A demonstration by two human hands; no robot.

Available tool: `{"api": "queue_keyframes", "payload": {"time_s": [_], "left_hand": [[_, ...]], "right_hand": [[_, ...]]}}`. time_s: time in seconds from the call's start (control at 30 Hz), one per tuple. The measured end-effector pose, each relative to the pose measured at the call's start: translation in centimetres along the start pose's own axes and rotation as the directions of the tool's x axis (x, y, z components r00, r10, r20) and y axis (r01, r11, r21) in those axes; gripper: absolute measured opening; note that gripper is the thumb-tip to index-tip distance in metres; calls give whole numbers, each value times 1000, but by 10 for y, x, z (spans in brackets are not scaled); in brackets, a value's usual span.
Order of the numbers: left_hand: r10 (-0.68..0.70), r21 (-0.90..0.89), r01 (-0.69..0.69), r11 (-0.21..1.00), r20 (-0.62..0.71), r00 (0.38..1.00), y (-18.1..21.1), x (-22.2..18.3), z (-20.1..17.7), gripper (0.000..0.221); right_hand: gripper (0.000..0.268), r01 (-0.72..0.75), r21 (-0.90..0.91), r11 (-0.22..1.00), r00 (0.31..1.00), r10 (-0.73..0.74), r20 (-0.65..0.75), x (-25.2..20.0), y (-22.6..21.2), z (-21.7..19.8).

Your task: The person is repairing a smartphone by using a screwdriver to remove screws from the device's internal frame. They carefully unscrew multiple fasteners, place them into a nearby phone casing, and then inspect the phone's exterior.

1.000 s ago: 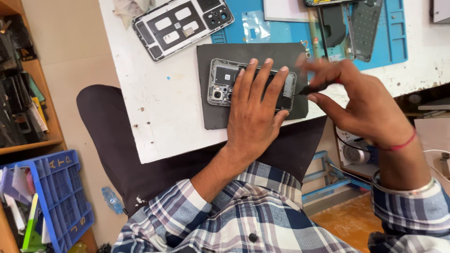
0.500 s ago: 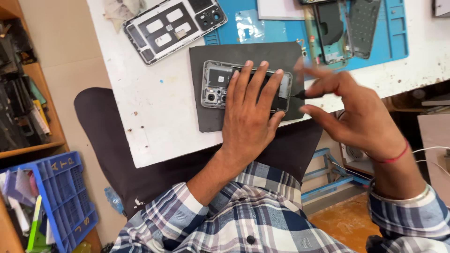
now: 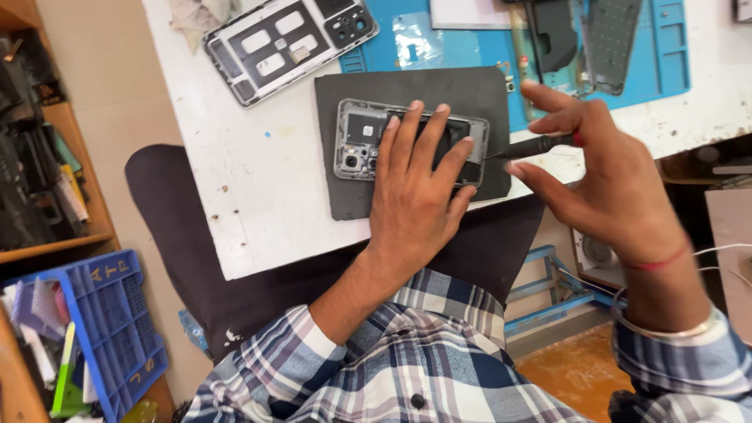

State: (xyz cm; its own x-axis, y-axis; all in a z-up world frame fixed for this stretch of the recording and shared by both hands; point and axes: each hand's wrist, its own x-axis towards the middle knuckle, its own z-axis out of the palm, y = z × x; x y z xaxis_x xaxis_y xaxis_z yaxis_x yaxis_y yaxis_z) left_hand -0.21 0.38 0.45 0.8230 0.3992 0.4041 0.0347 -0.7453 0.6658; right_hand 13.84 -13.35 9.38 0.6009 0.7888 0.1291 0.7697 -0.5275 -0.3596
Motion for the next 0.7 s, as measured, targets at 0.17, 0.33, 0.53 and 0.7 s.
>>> {"api": "queue_keyframes", "payload": {"time_s": [0.17,0.33,0.53,0.7], "left_hand": [[-3,-65,6,998,50,999,1,1,-8,68],[7,-63,-2,998,66,998,-1,2,-11,77],[12,-46,-11,999,29,1000,-1,-2,-6,75],[6,-7,-6,1000,18,1000,3,1,-8,71]], "right_hand": [[37,53,-134,990,999,-53,2,-2,-3,-1],[27,193,284,939,977,-210,29,1,-9,-9],[39,207,30,978,978,-207,24,-1,-14,-5],[55,157,642,750,987,-104,-119,3,-6,-1]]}}
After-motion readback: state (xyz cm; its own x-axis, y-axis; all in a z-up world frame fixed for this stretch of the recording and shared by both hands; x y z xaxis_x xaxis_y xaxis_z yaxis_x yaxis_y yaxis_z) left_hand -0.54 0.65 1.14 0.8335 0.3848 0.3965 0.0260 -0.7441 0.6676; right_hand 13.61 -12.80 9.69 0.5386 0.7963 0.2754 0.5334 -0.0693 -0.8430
